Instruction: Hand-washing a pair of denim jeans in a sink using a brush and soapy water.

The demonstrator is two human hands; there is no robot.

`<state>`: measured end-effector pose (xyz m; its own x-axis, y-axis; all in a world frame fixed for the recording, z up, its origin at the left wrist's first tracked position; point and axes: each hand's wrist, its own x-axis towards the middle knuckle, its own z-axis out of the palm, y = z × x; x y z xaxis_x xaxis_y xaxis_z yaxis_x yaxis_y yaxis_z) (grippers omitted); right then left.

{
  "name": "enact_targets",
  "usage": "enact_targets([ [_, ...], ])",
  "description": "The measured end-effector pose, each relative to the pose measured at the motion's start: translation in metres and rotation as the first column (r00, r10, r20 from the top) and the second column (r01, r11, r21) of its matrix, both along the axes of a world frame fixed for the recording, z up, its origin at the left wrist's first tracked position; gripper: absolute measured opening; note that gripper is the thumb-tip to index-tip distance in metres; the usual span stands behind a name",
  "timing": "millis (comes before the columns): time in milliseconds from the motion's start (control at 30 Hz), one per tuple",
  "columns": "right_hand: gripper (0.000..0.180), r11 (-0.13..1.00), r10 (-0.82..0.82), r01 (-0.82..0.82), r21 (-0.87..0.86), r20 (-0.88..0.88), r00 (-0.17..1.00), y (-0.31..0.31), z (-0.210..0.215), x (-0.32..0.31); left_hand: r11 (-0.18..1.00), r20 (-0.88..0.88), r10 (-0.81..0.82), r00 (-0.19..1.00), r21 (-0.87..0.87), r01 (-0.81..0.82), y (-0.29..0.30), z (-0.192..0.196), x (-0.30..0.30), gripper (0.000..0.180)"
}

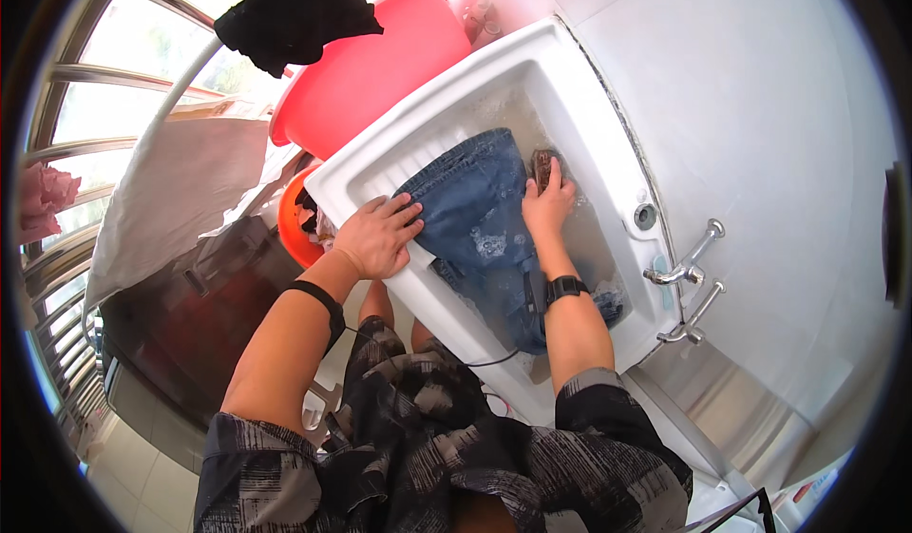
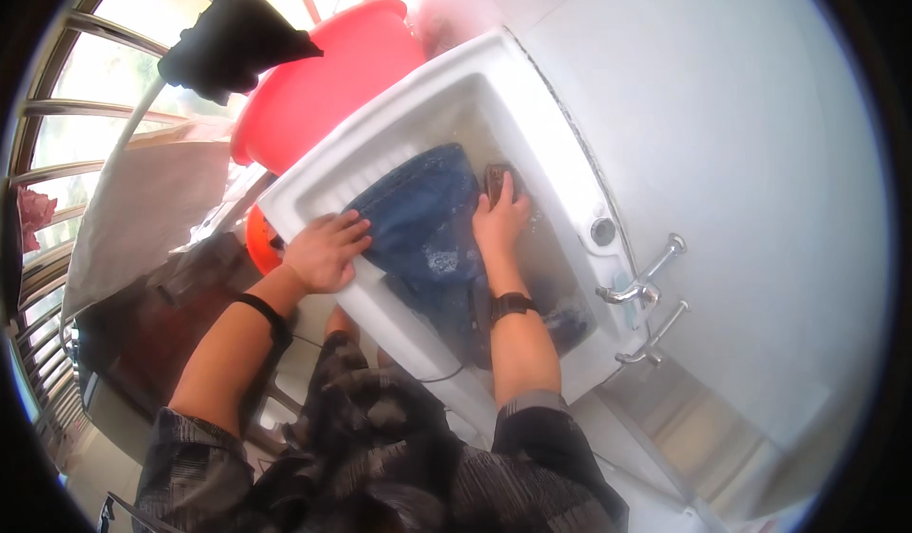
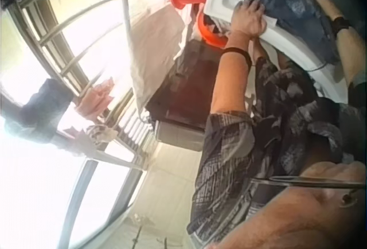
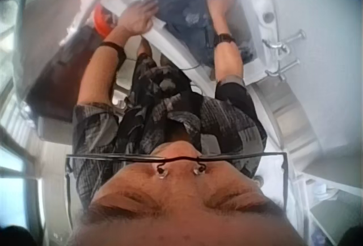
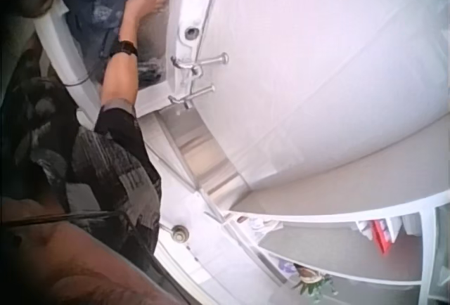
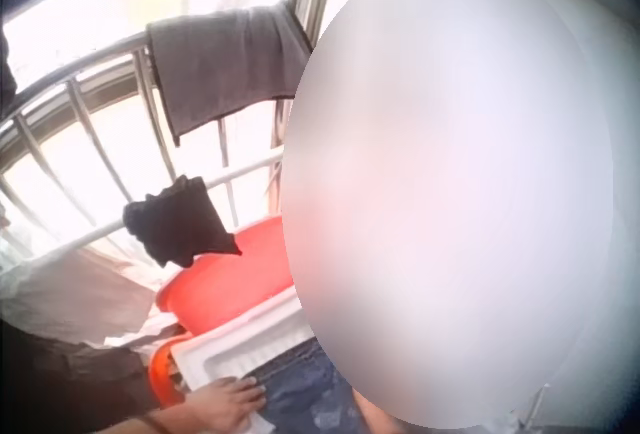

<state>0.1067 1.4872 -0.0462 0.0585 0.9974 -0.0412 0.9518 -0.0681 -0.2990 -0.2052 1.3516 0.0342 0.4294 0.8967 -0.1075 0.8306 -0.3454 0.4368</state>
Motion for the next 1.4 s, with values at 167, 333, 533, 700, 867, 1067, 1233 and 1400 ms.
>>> enact_targets([
  [167,0.064,0.939,0.343,-0.333,0.083,-0.255,0.904,-0.08,0.052,-0.068,0.994,-0.018,-0.027,0.999,0.101,0.029,-0.004,0.015,-0.004,0.044],
  [333,0.062,0.934,0.345,-0.356,-0.007,-0.226,0.911,-0.055,0.044,-0.062,0.999,-0.023,-0.026,0.999,-0.036,0.025,-0.005,0.007,-0.002,0.042],
  [533,0.064,0.995,0.084,-0.074,0.065,-0.165,0.983,0.004,0.008,-0.032,1.0,0.009,0.006,1.0,0.019,-0.006,-0.003,0.005,0.002,0.045],
  [700,0.07,0.998,-0.041,0.047,0.043,-0.127,0.991,-0.02,0.006,-0.008,0.999,0.02,0.022,1.0,0.045,-0.023,-0.003,0.009,0.001,0.045],
  [867,0.072,0.993,0.107,-0.074,0.094,-0.413,0.905,-0.088,0.041,-0.05,0.995,0.062,0.024,0.998,0.096,-0.03,-0.002,0.013,0.0,0.042],
  [1067,0.066,0.964,0.25,-0.267,0.019,-0.414,0.875,-0.105,0.039,-0.073,0.998,-0.009,0.019,1.0,0.057,-0.018,-0.004,0.004,0.0,0.037],
  [1233,0.066,0.998,-0.027,0.016,-0.063,-0.167,0.986,-0.038,0.012,-0.026,0.998,0.023,0.022,0.999,0.066,-0.023,-0.003,0.004,0.001,0.04],
  [1400,0.068,0.993,-0.082,0.086,-0.085,0.046,0.996,-0.024,-0.002,0.0,0.986,0.064,0.061,0.996,0.149,-0.07,0.0,0.012,0.003,0.043],
])
